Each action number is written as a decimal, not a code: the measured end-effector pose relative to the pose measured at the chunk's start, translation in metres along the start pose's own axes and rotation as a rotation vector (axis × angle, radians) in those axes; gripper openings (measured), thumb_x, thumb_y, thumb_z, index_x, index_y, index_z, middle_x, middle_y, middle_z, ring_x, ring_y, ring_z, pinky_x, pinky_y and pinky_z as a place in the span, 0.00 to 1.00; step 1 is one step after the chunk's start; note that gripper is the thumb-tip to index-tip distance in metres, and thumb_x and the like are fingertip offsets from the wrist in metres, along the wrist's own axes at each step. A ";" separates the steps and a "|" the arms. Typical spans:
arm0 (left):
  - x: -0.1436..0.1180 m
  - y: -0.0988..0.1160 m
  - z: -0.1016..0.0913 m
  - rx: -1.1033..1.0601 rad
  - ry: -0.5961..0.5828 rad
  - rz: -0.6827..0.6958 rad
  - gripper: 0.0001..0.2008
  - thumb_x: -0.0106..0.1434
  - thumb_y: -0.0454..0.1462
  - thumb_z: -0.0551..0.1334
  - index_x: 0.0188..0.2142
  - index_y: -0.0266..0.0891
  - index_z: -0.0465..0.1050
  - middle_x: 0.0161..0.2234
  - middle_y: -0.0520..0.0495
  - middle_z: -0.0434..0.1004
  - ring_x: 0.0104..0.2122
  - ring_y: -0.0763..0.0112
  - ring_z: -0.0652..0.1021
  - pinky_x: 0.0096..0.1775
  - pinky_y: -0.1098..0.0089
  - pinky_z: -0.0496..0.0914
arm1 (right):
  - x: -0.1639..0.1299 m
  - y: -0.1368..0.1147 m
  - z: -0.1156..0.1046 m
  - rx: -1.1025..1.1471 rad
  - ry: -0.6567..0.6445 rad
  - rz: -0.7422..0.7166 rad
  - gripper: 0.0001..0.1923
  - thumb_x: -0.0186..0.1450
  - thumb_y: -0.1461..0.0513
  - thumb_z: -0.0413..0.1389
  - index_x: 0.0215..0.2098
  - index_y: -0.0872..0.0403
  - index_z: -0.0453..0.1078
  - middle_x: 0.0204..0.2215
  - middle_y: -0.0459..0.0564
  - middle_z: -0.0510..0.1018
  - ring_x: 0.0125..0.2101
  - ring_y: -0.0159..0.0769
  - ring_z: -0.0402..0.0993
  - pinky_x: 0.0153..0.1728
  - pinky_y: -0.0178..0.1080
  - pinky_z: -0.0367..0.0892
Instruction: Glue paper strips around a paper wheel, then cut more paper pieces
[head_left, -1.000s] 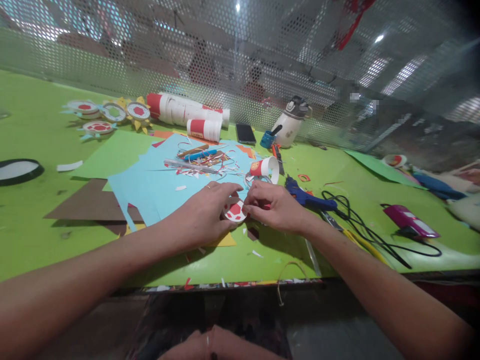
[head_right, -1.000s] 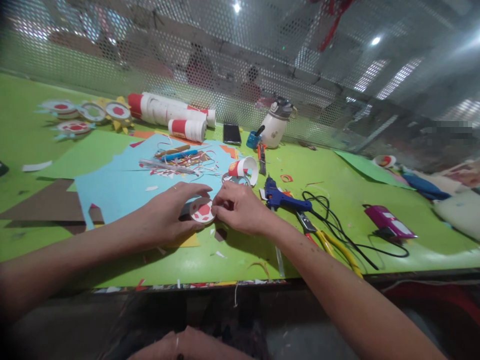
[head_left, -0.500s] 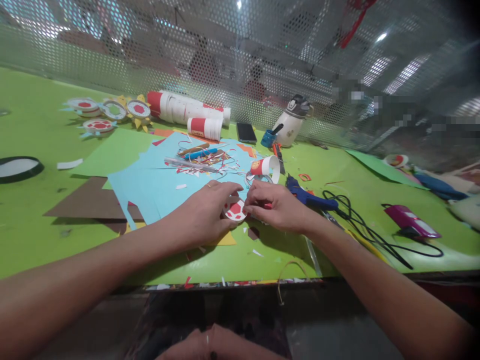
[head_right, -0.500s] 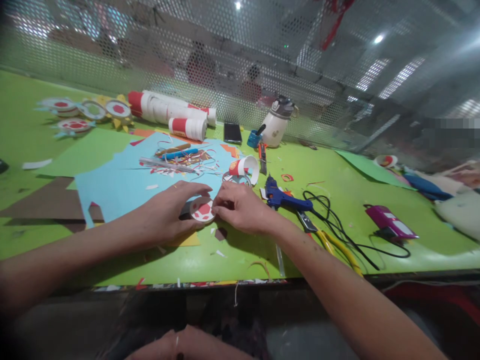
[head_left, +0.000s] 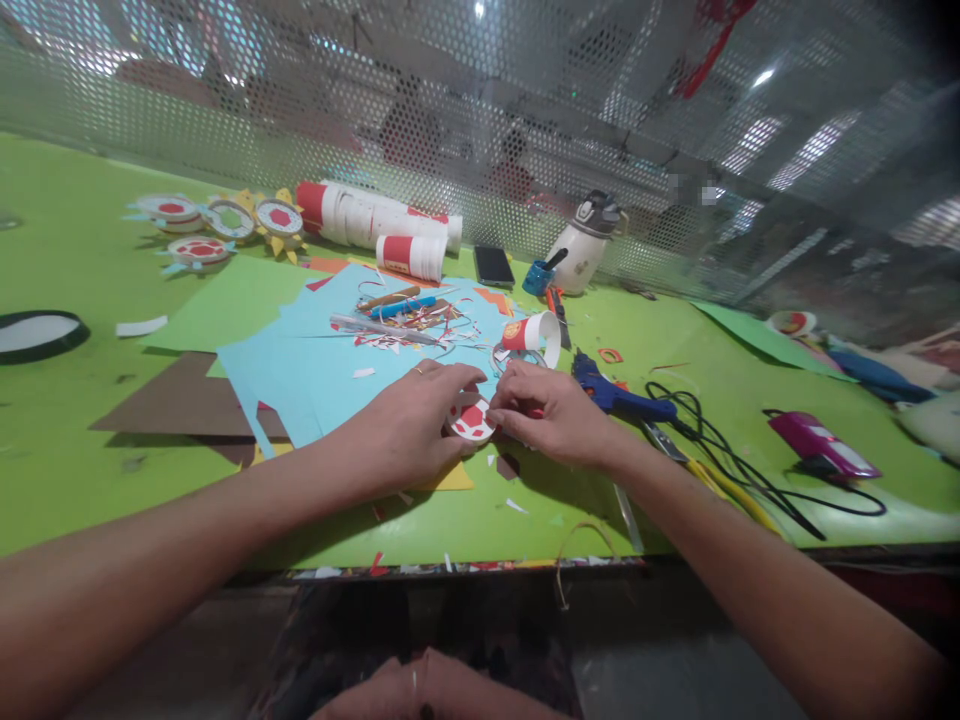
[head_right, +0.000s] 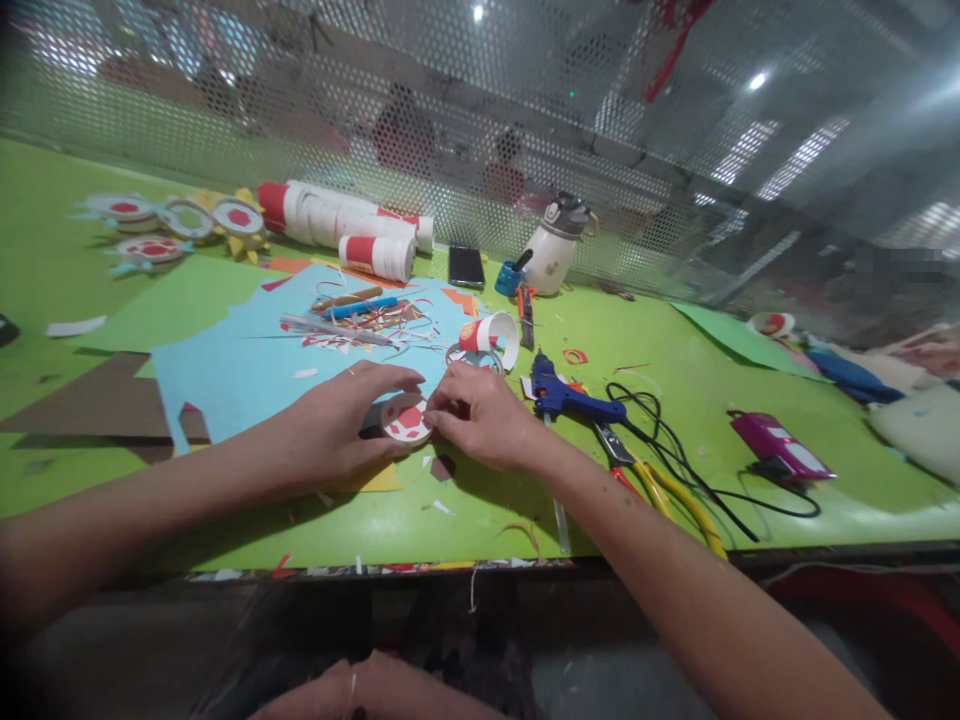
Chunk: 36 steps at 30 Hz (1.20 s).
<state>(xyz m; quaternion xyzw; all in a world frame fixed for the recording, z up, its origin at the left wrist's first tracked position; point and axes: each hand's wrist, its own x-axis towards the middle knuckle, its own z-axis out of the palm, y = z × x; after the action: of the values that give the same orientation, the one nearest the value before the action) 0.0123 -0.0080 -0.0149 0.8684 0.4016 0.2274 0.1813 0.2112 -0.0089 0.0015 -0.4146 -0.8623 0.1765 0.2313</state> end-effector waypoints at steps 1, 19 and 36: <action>0.000 0.000 0.000 0.000 0.001 -0.002 0.24 0.57 0.38 0.61 0.53 0.37 0.64 0.48 0.41 0.74 0.47 0.56 0.71 0.45 0.60 0.67 | 0.000 0.000 0.000 -0.003 0.005 -0.004 0.06 0.61 0.69 0.58 0.26 0.56 0.72 0.24 0.43 0.67 0.25 0.30 0.63 0.27 0.35 0.61; -0.001 0.001 -0.001 -0.004 -0.002 0.002 0.22 0.59 0.41 0.59 0.52 0.36 0.65 0.47 0.39 0.74 0.46 0.55 0.72 0.44 0.59 0.68 | -0.003 0.002 0.004 -0.165 0.129 -0.245 0.08 0.63 0.68 0.54 0.27 0.57 0.72 0.29 0.51 0.71 0.31 0.37 0.68 0.31 0.40 0.65; -0.001 0.000 -0.002 0.006 -0.010 0.015 0.19 0.59 0.40 0.60 0.49 0.38 0.67 0.46 0.41 0.75 0.47 0.55 0.72 0.45 0.59 0.68 | -0.008 -0.005 -0.006 -0.195 -0.037 -0.257 0.14 0.64 0.72 0.48 0.37 0.57 0.74 0.35 0.55 0.70 0.36 0.40 0.67 0.36 0.43 0.66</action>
<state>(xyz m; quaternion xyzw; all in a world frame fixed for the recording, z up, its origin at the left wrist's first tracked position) 0.0109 -0.0086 -0.0131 0.8732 0.3946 0.2232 0.1790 0.2160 -0.0175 0.0067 -0.3179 -0.9254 0.0687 0.1948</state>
